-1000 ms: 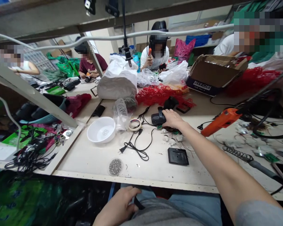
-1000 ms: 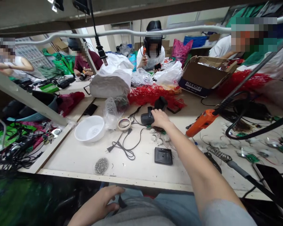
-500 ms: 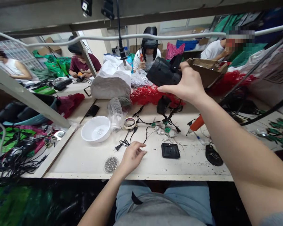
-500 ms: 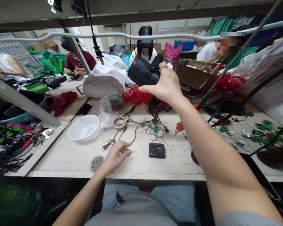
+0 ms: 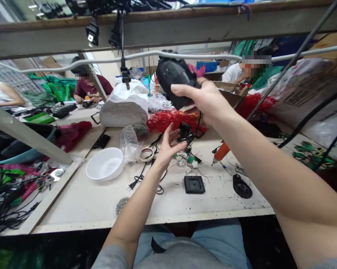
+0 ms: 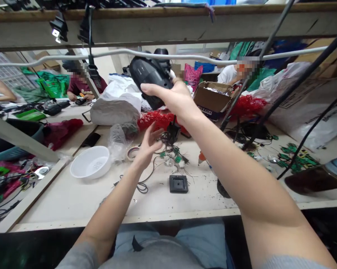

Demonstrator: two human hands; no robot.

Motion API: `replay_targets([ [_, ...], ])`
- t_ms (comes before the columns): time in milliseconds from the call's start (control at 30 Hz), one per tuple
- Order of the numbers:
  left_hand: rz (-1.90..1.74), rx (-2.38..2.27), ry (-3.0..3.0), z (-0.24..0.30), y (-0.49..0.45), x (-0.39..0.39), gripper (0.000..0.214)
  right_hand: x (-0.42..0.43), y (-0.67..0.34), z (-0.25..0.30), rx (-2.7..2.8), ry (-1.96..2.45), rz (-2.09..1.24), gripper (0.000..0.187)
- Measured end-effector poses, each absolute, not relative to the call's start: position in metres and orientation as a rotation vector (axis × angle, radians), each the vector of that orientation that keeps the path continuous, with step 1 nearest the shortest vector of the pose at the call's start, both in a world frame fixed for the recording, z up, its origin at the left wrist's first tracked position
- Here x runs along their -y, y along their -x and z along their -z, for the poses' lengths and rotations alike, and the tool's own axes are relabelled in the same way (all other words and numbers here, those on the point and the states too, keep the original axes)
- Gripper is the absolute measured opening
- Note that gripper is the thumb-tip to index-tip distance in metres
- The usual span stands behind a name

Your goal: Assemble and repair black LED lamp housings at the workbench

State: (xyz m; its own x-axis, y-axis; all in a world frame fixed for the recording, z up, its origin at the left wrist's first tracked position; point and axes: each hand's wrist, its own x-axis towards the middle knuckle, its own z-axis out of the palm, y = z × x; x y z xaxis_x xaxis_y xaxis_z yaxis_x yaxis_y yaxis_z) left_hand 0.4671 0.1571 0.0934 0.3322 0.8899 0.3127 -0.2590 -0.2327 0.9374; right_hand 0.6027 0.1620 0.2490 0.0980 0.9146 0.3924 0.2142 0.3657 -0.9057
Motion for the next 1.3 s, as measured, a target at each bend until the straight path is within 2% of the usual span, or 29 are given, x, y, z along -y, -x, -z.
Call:
replay_targets([
  [67,-1.122,-0.489,-1.464,-0.110,-0.449,-0.143,0.112,-0.145,-0.593,-0.238,1.308,1.033,-0.976,0.049],
  [133,-0.883,-0.360,-1.511,-0.112,-0.429,-0.120,0.114,-0.124,-0.585,-0.226,1.197,0.956,-1.133,0.047],
  [233,-0.403,-0.252,-1.418,-0.088,-0.395,-0.074,0.112,-0.089,-0.575,-0.195,0.993,0.879,-1.236,0.046],
  [300,-0.255,-0.355,-1.312,-0.063,-0.371,-0.045,0.106,-0.063,-0.566,-0.161,0.855,0.903,-1.270,0.052],
  [367,-0.293,-0.528,-1.237,-0.039,-0.350,-0.021,0.096,-0.035,-0.555,-0.117,0.710,1.028,-1.276,0.062],
  [467,-0.621,-0.860,-1.145,-0.018,-0.335,0.003,0.080,0.005,-0.536,-0.052,0.567,1.247,-1.345,0.065],
  [533,-0.811,-1.009,-1.088,-0.013,-0.342,0.010,0.085,0.026,-0.526,-0.020,0.559,1.321,-1.379,0.065],
  [600,-0.898,-1.062,-1.059,-0.012,-0.360,0.010,0.100,0.038,-0.522,-0.002,0.651,1.392,-1.402,0.064],
  [667,-0.961,-1.115,-1.020,-0.009,-0.380,0.006,0.103,0.042,-0.525,0.005,0.783,1.420,-1.412,0.065],
  [800,-1.021,-1.167,-0.948,-0.003,-0.402,-0.006,0.085,0.033,-0.547,0.002,0.858,1.291,-1.572,0.066],
  [867,-1.011,-1.157,-0.996,-0.003,-0.404,-0.012,0.088,0.024,-0.559,0.001,0.802,1.237,-1.693,0.064],
  [967,-0.935,-1.212,-1.123,-0.009,-0.402,-0.018,0.093,0.011,-0.569,0.005,0.759,1.287,-1.751,0.073],
  [1100,-0.807,-1.265,-1.253,-0.015,-0.398,-0.021,0.091,-0.004,-0.571,0.014,1.029,1.453,-1.426,0.077],
  [1300,-0.683,-1.435,-1.402,-0.019,-0.397,-0.016,0.096,-0.008,-0.569,0.001,1.332,1.465,-1.126,0.067],
])
